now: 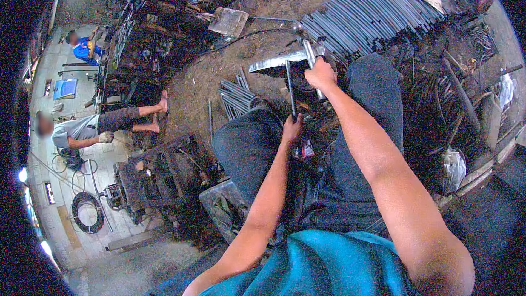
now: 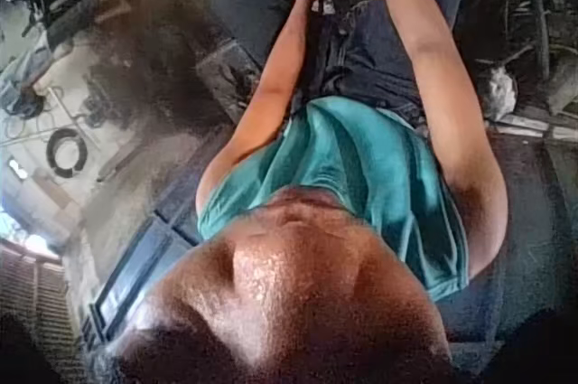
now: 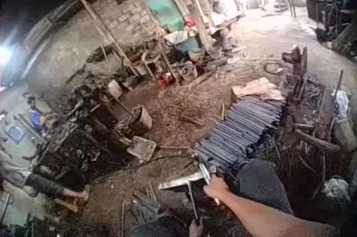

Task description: Manually straightening and checking metal rods using an anvil and hammer.

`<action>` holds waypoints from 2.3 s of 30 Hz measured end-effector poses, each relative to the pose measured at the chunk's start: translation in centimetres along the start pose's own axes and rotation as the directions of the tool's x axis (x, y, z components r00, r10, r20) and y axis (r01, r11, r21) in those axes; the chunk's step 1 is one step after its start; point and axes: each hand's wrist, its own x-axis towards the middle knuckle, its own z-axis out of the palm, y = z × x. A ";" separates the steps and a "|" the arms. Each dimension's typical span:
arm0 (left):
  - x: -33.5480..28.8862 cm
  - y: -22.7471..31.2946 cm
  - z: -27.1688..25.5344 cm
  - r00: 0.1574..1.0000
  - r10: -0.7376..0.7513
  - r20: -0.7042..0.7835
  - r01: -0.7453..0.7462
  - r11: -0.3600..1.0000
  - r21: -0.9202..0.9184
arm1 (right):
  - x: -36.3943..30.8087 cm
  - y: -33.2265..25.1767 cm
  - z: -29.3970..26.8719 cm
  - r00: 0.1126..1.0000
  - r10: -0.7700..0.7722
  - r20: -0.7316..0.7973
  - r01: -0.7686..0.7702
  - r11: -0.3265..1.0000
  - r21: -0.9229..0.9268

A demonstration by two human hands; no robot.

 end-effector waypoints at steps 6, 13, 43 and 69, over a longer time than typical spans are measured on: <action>0.8 -1.4 1.5 1.000 0.007 0.026 -0.006 0.999 -0.046 | -0.3 -0.1 -0.8 1.000 -0.031 -0.002 0.031 0.999 -0.007; -0.2 -0.4 0.8 1.000 0.008 0.029 -0.008 1.000 0.004 | -1.0 -0.4 -1.6 1.000 -0.011 -0.024 0.011 1.000 0.019; 0.3 -1.0 1.0 0.997 -0.051 0.050 0.049 0.998 0.027 | -3.4 -2.4 -1.6 0.927 -0.368 -0.064 0.374 0.921 0.113; -0.7 1.7 -0.5 0.992 -0.061 0.110 0.047 0.991 0.129 | -3.4 -2.3 -0.5 0.889 -0.458 0.005 0.457 0.886 -0.075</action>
